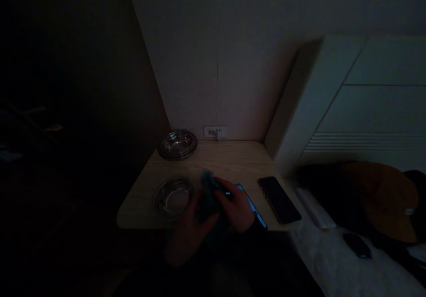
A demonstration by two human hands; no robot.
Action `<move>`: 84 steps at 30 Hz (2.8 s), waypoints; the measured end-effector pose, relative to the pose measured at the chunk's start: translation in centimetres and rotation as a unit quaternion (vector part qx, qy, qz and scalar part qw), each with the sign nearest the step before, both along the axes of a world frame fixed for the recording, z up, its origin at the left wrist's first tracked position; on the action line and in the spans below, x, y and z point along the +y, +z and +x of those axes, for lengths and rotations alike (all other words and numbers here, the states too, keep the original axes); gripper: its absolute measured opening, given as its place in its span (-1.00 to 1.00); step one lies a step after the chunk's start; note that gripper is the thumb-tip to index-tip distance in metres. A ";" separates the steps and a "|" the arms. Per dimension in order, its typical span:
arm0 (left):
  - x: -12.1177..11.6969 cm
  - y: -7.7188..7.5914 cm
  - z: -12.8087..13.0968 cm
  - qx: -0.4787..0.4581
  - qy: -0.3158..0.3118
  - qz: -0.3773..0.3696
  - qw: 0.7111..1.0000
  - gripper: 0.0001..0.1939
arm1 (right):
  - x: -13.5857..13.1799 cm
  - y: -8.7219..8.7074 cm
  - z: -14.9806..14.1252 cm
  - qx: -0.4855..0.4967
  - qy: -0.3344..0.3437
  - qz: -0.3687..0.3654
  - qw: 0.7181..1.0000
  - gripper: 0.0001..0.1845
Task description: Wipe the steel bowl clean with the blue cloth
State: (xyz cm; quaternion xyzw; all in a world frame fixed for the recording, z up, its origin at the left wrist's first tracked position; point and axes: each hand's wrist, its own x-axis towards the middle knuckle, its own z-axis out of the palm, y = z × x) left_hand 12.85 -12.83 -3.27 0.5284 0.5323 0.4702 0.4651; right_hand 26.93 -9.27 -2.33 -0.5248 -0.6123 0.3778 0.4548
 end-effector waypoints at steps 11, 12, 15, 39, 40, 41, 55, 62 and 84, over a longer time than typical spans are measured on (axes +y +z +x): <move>-0.5 0.2 -1.2 -0.144 -0.012 -0.114 0.983 -0.68 | -2.9 0.5 0.8 0.089 -0.039 -0.019 0.995 -0.65; -0.5 0.2 -1.1 -0.162 -0.012 -0.119 0.980 -0.67 | -3.1 0.6 0.7 0.086 -0.025 -0.021 0.996 -0.59; -0.6 0.5 -0.9 -0.189 0.014 -0.122 0.974 -0.62 | -3.5 0.5 0.6 0.064 0.013 -0.038 0.997 -0.42; -2.6 2.9 -4.8 0.090 -0.233 -0.071 0.966 -0.65 | -7.8 0.0 3.6 -0.099 0.039 0.022 0.994 -0.19; -2.8 3.2 -4.6 0.097 -0.256 -0.061 0.960 -0.65 | -8.0 0.2 3.1 -0.113 0.095 0.012 0.989 -0.15; -2.8 3.3 -4.5 0.102 -0.269 -0.049 0.957 -0.65 | -8.1 0.3 2.4 -0.119 0.144 -0.006 0.982 -0.14; 1.0 -2.5 -9.5 0.414 -0.084 0.129 0.897 -0.65 | -3.6 -3.3 0.3 0.009 -0.029 -0.127 0.991 -0.62; 1.3 -1.9 -9.2 0.415 -0.138 0.104 0.893 -0.74 | -1.7 -4.2 -0.9 0.035 -0.056 -0.127 0.990 -0.54; 1.0 0.8 -8.7 -0.118 0.127 -0.069 0.982 -0.53 | -0.7 -3.2 -1.4 -0.025 -0.115 0.015 0.993 -0.41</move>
